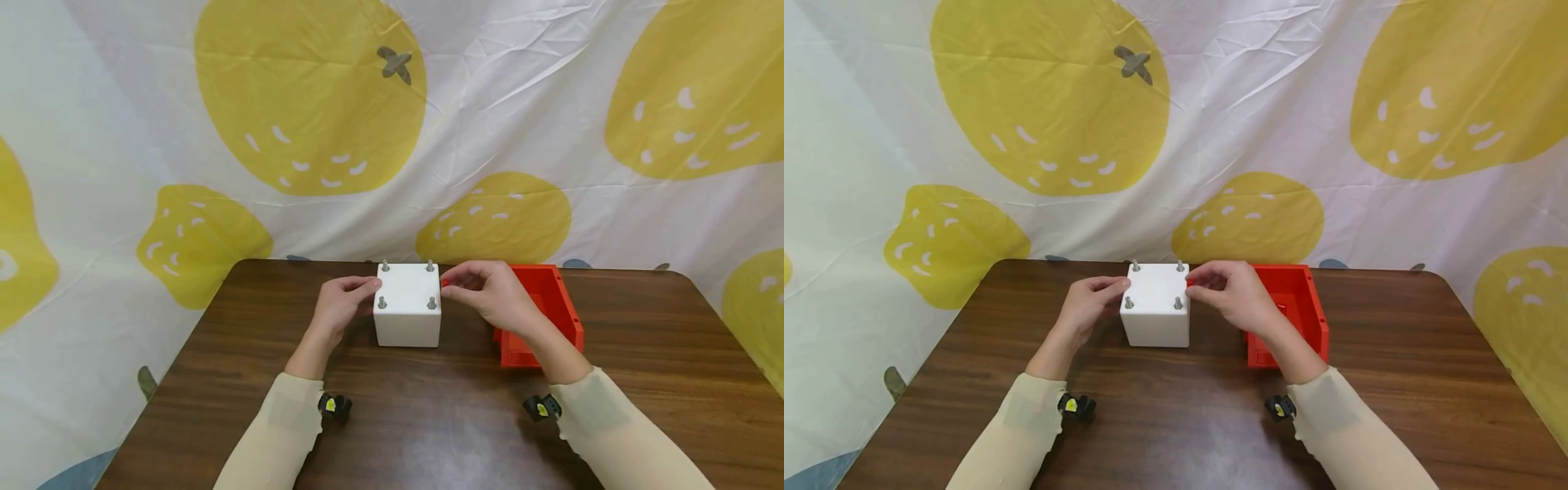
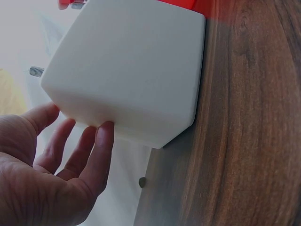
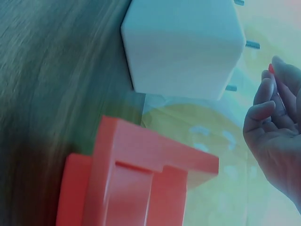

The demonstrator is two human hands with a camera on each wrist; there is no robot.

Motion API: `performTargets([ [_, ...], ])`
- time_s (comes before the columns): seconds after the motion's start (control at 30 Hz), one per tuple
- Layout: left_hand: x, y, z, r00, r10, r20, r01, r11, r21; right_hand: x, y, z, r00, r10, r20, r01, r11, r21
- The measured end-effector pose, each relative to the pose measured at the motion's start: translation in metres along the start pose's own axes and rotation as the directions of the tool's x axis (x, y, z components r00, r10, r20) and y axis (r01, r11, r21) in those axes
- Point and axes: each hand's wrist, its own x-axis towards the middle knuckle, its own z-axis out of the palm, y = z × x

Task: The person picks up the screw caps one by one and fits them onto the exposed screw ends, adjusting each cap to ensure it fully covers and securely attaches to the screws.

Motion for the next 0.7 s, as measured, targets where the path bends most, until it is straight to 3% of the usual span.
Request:
performTargets([
  [0.43, 0.001, -0.002, 0.002, 1.0, 0.004, 0.007, -0.004, 1.0, -0.011, 0.001, 0.002, 0.011, 0.999, 0.009, 0.038, -0.011, 0.999, 0.05],
  [0.7, 0.001, -0.003, 0.003, 1.0, -0.01, 0.01, 0.01, 1.0, -0.012, -0.001, 0.001, 0.015, 0.999, 0.01, 0.043, -0.011, 0.999, 0.032],
])
